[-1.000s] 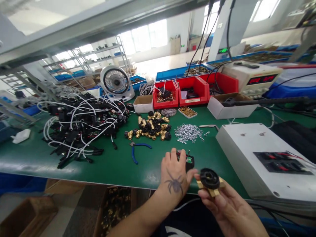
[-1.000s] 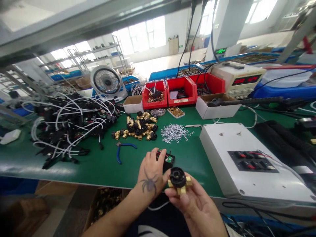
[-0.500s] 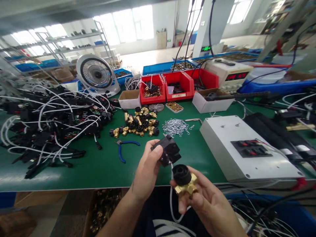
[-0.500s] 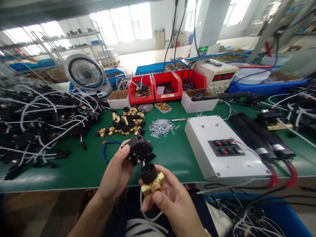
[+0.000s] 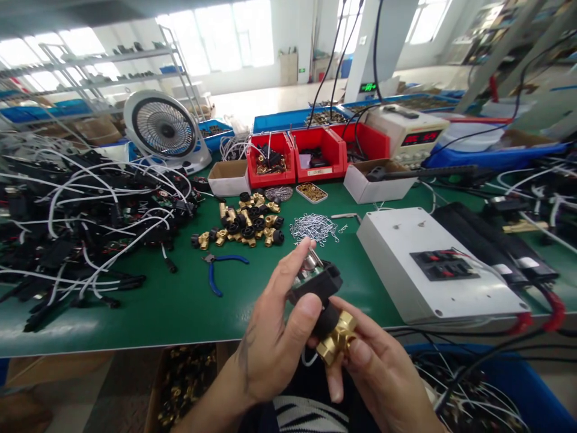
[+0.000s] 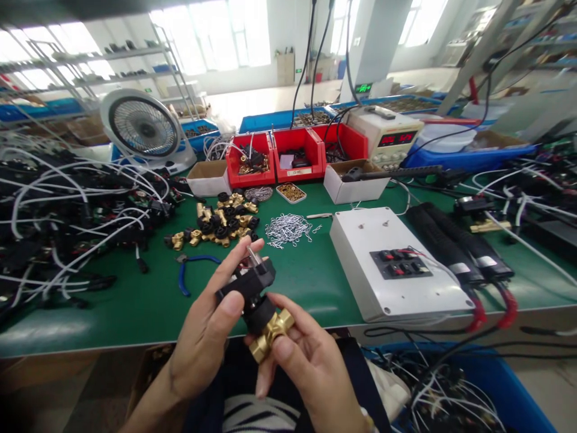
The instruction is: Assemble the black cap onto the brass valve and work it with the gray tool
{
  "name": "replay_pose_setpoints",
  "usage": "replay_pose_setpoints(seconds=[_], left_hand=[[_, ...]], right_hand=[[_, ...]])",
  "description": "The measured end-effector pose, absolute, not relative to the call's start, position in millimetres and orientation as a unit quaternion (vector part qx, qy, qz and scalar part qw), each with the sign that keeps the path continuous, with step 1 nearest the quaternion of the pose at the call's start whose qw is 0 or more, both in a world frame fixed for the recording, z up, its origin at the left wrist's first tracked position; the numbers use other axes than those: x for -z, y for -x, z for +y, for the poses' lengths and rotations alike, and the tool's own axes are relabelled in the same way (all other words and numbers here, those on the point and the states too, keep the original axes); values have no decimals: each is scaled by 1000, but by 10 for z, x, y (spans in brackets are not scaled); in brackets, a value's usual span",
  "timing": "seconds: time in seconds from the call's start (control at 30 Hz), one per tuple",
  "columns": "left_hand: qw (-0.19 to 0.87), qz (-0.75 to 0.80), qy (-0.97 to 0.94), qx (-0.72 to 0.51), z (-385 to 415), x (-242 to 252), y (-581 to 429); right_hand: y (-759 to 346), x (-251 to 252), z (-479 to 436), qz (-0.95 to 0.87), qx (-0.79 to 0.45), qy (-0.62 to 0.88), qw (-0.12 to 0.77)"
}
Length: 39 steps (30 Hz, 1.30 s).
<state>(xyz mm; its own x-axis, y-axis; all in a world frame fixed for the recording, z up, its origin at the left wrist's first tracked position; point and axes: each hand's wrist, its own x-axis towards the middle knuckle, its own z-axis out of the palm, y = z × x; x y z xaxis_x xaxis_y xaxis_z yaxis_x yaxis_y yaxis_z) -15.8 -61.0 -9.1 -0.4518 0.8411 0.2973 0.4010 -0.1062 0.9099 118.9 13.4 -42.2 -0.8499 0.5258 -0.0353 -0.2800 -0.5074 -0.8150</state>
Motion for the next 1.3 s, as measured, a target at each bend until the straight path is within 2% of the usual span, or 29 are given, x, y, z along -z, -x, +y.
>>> replay_pose_setpoints(seconds=[0.13, 0.3, 0.5, 0.63, 0.7, 0.83, 0.93, 1.13, 1.3], left_hand=[[166, 659, -499, -538, -594, 123, 132], [159, 672, -514, -509, -627, 166, 147], [22, 719, -566, -402, -657, 206, 121], [-32, 726, -556, -404, -635, 217, 59], [-43, 719, -545, -429, -625, 222, 26], [-19, 696, -543, -470, -619, 224, -46], [-15, 681, -566, -465, -613, 215, -108], [-74, 679, -557, -472, -578, 196, -235], [-62, 664, -551, -501, -531, 277, -233]], right_hand=[[-1184, 384, 91, -496, -803, 167, 285], [-1165, 393, 133, -487, -812, 156, 283], [-1170, 439, 212, -453, -812, 220, 295], [-1191, 463, 226, -493, -790, 221, 291], [-1192, 462, 273, -547, -742, 215, 321], [-1127, 411, 414, -597, -630, 214, 447], [-1046, 322, 453, -565, -665, 186, 452], [-929, 152, 430, -460, -741, 183, 454], [-826, 222, 431, -450, -735, 219, 457]])
